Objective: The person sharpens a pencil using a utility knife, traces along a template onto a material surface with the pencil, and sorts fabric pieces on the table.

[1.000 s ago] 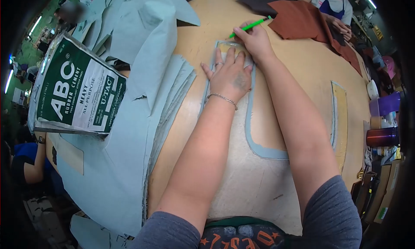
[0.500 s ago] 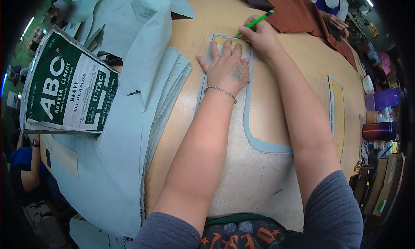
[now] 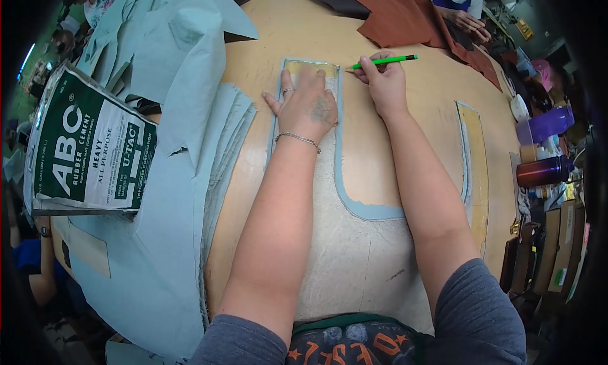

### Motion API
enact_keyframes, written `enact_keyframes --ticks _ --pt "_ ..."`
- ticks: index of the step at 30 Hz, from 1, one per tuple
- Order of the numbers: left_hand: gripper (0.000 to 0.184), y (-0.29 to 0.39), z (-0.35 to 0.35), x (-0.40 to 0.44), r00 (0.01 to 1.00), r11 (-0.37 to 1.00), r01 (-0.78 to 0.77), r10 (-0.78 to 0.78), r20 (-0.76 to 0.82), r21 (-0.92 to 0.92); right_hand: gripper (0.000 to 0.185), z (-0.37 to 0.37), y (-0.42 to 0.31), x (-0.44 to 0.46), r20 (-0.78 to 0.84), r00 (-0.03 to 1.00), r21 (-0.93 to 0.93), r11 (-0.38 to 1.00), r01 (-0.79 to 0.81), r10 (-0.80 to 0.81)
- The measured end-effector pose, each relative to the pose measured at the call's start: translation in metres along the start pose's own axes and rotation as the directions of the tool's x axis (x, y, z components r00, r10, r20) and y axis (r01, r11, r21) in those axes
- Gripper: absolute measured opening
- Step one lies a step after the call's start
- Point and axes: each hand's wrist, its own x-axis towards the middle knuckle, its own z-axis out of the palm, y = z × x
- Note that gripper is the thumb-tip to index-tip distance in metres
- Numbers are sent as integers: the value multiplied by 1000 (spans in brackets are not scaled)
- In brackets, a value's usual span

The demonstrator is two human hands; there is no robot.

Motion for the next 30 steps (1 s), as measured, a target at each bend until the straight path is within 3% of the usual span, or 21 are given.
enact_keyframes --ticks 2,11,14,17,20,24,28,30 --pt "45 0 1 0 1000 1000 3 -3 -2 11 17 3 0 2 -29 1000 61 998 5 -3" --pt "44 1 2 1 1000 1000 12 -12 -13 19 17 8 10 9 -6 1000 -143 989 23 -24" --pt "44 1 1 3 1000 1000 12 -12 -14 8 15 13 2 -2 35 979 -428 883 194 -198" --pt "45 -1 1 2 1000 1000 3 -3 -19 -4 17 15 -10 -27 228 901 -599 676 429 -370" --pt "45 -4 3 5 1000 1000 9 -9 -26 4 16 8 -22 -69 350 825 -551 615 564 -444" --pt "41 -3 3 5 999 997 0 -4 -48 -79 19 -1 -45 -131 433 798 -457 661 595 -419" --pt "41 -4 6 5 998 999 -6 3 -62 -47 21 -10 -65 -182 464 802 -382 731 565 -377" --pt "41 -5 9 8 995 999 -15 12 -94 -37 19 -23 -73 -201 420 870 -414 799 435 -257"
